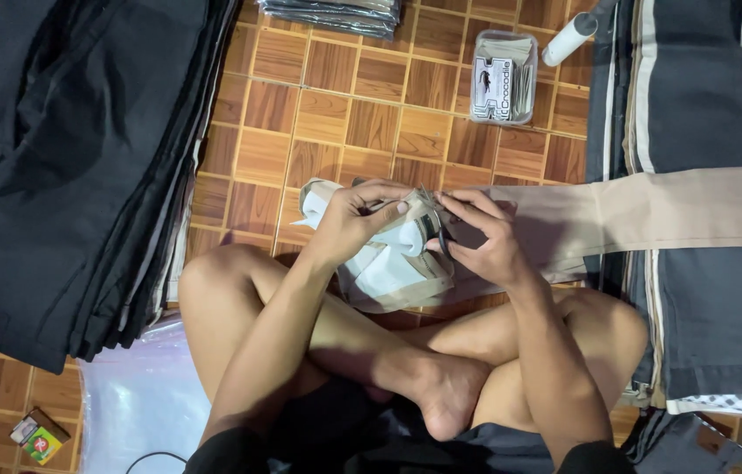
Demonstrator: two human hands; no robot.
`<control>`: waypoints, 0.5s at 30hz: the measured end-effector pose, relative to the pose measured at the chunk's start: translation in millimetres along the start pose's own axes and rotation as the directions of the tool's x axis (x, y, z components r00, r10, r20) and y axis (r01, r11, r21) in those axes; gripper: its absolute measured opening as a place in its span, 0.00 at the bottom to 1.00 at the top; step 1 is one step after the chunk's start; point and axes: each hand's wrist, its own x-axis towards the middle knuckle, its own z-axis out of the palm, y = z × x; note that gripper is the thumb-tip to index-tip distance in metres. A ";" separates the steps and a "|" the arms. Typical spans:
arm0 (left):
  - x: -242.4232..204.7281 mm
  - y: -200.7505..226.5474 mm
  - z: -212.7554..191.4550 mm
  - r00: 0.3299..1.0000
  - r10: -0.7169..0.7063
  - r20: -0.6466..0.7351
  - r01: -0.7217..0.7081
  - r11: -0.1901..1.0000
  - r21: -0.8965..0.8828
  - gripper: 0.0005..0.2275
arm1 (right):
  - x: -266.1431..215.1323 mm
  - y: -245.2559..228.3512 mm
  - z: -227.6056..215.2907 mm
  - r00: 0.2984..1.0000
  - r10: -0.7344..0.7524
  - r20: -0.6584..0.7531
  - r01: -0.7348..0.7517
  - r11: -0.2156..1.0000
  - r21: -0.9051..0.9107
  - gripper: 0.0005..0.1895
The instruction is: The person sits on the floor and repairs a pair of beige trousers by hand. They turn the garment inside out, sew a section of the waistband, and then use scissors to trim excess thread. The person then folds and smooths the trousers.
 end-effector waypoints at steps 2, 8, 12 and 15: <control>-1.8 -6.2 0.6 1.000 0.015 0.015 -0.015 1.000 -0.021 0.07 | -3.6 3.3 -0.2 1.000 -0.002 -0.004 0.002 1.000 -0.023 0.32; -6.5 -8.1 1.5 1.000 0.009 0.017 -0.008 0.999 -0.043 0.06 | -3.4 -16.4 -5.8 1.000 -0.004 0.025 0.008 0.989 -0.144 0.35; -7.3 -9.8 0.6 0.999 0.026 0.038 -0.025 0.999 -0.028 0.06 | -9.8 1.0 -3.7 0.997 0.022 0.070 -0.007 0.978 -0.207 0.36; -5.1 -15.7 -4.5 0.996 0.017 0.085 -0.014 0.999 -0.035 0.05 | -4.1 -5.2 -7.6 0.997 0.031 0.071 -0.023 0.993 -0.112 0.35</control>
